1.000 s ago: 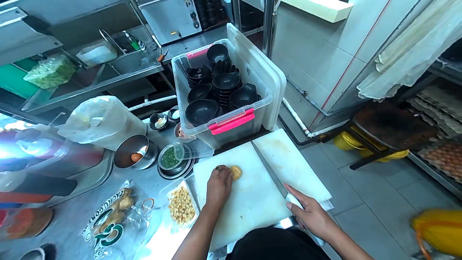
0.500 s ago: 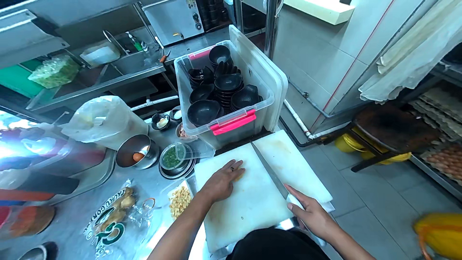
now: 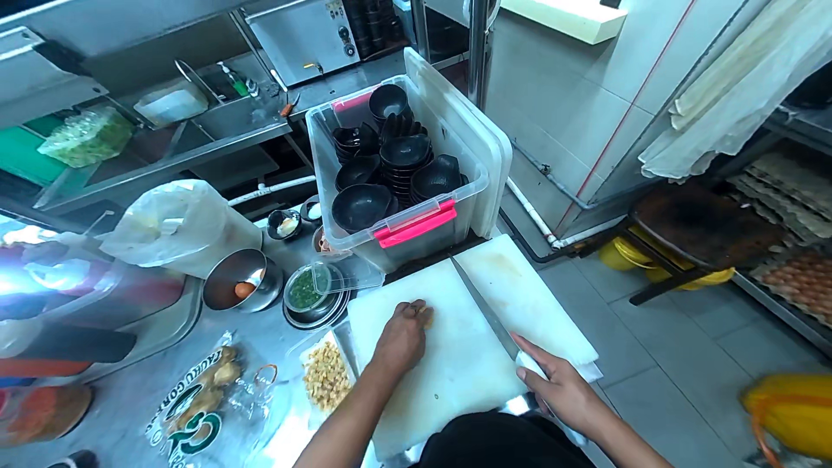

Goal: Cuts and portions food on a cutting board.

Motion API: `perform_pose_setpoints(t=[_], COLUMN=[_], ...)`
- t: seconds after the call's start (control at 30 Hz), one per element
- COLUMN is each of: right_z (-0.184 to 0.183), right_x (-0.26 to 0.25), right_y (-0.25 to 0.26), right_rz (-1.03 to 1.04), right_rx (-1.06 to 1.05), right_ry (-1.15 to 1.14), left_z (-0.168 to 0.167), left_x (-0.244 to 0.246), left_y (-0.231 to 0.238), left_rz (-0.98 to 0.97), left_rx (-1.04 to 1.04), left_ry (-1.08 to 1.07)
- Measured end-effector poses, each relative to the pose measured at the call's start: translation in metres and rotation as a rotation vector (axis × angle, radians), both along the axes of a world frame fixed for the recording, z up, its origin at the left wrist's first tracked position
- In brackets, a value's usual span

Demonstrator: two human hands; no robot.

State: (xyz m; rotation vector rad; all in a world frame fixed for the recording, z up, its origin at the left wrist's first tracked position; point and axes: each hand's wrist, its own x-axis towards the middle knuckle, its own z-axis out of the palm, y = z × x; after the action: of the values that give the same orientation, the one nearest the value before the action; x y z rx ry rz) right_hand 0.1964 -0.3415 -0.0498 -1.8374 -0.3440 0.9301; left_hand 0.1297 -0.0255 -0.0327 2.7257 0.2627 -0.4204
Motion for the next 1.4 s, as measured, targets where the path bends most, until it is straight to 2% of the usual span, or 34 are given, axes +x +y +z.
perform_pose_setpoints(t=[0.13, 0.23, 0.37, 0.53, 0.73, 0.9, 1.13, 1.23, 1.4], right_z=[0.004, 0.004, 0.004, 0.004, 0.005, 0.006, 0.006, 0.006, 0.007], right_x=[0.001, 0.002, 0.003, 0.002, 0.002, 0.001, 0.001, 0.001, 0.002], right_y=[0.003, 0.005, 0.005, 0.006, 0.006, 0.006, 0.006, 0.007, 0.007], right_rz=[0.025, 0.053, 0.088, 0.099, 0.103, 0.087, 0.091, 0.094, 0.095], right_rx=[-0.042, -0.069, -0.108, -0.118, -0.112, -0.116, -0.114, -0.122, -0.12], right_ry=[-0.009, -0.032, -0.08, -0.107, -0.113, -0.1, -0.11, -0.109, -0.105], left_z=[0.002, 0.0, -0.001, 0.001, -0.03, -0.047, -0.049, -0.051, -0.057], left_x=[0.002, 0.002, -0.007, -0.021, -0.031, -0.031, -0.034, -0.038, -0.04], left_y=[-0.039, -0.054, -0.047, -0.022, -0.028, -0.03, -0.028, -0.035, -0.043], left_rz=[0.354, 0.422, 0.351, 0.304, 0.147, 0.179, 0.144, 0.1, 0.134], left_rx=[0.006, 0.065, 0.105, 0.01, 0.0, 0.037, 0.016, 0.069, 0.146], left_ry=[0.006, -0.001, -0.041, -0.136, -0.358, -0.534, -0.578, -0.592, -0.608])
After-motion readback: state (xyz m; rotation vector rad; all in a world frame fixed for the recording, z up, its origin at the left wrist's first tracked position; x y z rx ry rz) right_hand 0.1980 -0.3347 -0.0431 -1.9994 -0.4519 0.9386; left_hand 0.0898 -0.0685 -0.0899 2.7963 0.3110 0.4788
